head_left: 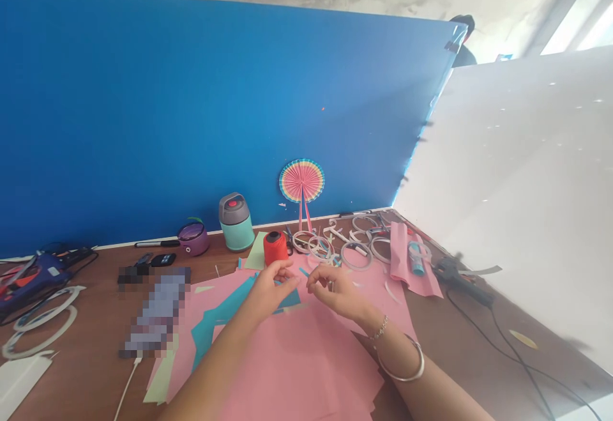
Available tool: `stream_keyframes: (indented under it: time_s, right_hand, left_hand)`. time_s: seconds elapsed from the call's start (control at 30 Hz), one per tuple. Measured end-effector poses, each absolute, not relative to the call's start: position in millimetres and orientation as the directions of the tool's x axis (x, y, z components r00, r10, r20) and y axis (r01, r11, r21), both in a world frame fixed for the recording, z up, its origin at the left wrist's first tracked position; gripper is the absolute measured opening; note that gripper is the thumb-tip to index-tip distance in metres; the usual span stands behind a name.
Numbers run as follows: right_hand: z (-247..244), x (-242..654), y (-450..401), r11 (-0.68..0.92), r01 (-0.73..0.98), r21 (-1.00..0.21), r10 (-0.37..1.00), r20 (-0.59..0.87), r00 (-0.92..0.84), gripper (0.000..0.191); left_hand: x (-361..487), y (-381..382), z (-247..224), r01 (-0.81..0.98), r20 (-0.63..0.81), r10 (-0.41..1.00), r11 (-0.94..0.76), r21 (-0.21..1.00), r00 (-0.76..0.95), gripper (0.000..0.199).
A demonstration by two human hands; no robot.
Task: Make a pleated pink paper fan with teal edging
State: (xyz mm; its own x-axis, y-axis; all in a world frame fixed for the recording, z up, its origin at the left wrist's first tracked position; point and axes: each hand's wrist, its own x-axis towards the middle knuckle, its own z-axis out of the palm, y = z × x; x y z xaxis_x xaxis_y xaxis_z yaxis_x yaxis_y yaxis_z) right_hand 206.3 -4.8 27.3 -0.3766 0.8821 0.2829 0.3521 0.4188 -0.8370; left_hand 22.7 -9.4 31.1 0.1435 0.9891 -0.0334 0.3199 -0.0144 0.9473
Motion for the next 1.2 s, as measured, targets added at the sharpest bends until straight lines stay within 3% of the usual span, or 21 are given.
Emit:
stream_keyframes:
  time_s: [0.27, 0.4, 0.5, 0.7, 0.9, 1.2]
  right_hand:
    - [25.7, 205.4, -6.7, 0.503, 0.338, -0.795, 0.815, 0.307, -0.491, 0.018]
    - [23.2, 202.8, -3.8, 0.373, 0.319, -0.871, 0.89, 0.24, -0.387, 0.028]
    - [21.0, 200.8, -0.2, 0.21, 0.319, -0.924, 0.929, 0.087, -0.359, 0.012]
    - [18.1, 197.6, 1.2, 0.02, 0.268, -0.963, 0.925, -0.085, -0.371, 0.007]
    - [4.5, 192.7, 0.3, -0.013, 0.362, -0.932, 0.886, -0.179, -0.429, 0.007]
    - [-10.3, 186.5, 2.7, -0.05, 0.447, -0.893, 0.906, -0.229, -0.356, 0.009]
  left_hand:
    - [24.3, -8.3, 31.3, 0.352, -0.003, 0.996, -0.03, 0.936, 0.092, 0.025]
    - [22.9, -7.5, 35.2, 0.377, -0.009, 0.998, -0.016, 0.926, 0.065, 0.024]
    - [21.2, -7.2, 38.1, 0.399, -0.035, 0.997, 0.003, 0.917, 0.072, 0.022]
    - [11.6, -7.5, 35.4, 0.473, -0.144, 0.979, 0.059, 0.879, 0.147, 0.017]
    - [-6.8, -5.4, 25.5, 0.626, -0.302, 0.928, 0.105, 0.772, 0.218, 0.008]
    - [-8.5, -5.6, 15.7, 0.737, -0.404, 0.891, 0.129, 0.663, 0.208, 0.01]
